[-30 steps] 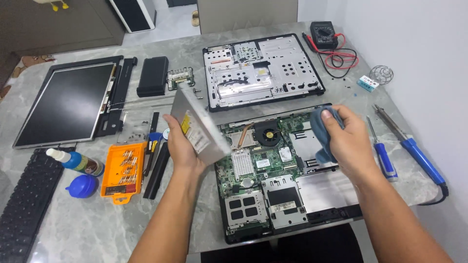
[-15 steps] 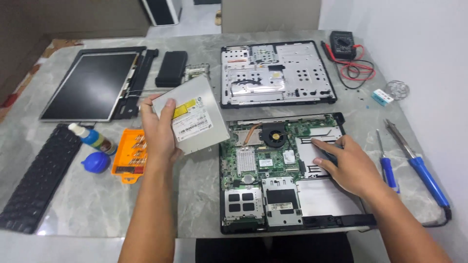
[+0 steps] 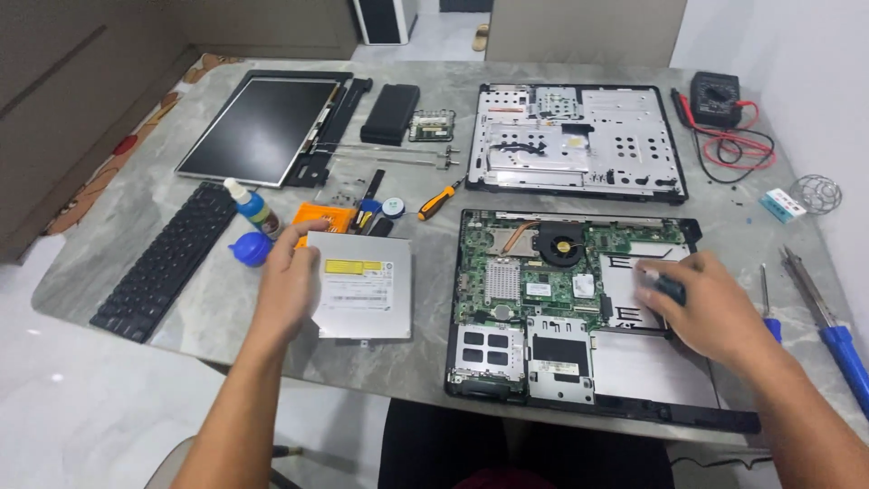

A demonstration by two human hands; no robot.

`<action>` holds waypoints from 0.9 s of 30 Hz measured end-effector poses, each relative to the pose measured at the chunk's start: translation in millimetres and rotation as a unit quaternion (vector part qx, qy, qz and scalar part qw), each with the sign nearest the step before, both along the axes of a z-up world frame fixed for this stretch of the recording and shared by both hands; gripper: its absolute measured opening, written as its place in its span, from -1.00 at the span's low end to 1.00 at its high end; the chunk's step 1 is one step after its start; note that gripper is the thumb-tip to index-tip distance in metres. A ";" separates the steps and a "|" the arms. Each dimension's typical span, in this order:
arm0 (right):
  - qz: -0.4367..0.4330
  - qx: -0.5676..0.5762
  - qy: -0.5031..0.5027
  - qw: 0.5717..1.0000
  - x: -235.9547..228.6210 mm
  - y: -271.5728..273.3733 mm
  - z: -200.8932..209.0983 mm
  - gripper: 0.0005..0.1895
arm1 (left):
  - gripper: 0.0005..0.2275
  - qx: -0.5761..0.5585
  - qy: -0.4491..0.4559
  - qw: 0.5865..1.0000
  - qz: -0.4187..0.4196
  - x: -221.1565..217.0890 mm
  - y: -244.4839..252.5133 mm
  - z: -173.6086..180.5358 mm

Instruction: The person removes the top cover of a laptop and then takes out the hard drive, wiping it with a cloth. They proceed to unscrew and remove the cooling fan and a small circuit board from the motherboard using a screwdriver.

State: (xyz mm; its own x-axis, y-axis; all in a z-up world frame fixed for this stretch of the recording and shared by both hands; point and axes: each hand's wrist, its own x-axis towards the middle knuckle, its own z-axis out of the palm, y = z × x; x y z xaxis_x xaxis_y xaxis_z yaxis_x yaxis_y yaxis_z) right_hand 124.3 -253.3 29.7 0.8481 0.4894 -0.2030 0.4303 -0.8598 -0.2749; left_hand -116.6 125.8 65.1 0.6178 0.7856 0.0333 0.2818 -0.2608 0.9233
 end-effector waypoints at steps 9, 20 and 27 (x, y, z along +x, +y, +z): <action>0.158 0.131 -0.127 0.970 -57.0 79.9 66.1 -0.25 | -0.74 -0.230 -0.045 0.971 0.050 17.7 -42.4 3.6; 0.325 -0.009 -0.034 0.945 -117.2 160.7 126.5 0.24 | -0.76 -0.200 -0.082 0.976 0.001 19.6 -64.3 33.7; 0.344 -0.032 -0.100 0.933 -117.4 192.2 109.2 0.14 | -0.79 -0.136 -0.089 0.987 -0.008 31.2 -51.8 27.4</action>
State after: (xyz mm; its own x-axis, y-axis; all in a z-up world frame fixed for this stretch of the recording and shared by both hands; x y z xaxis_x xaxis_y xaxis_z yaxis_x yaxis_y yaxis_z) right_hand 6.9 -61.0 138.9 0.3615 0.9244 -0.1218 0.9238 -0.3728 -0.0873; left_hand -85.4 74.0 92.5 0.6333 0.7708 -0.0691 0.1073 0.0009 0.9942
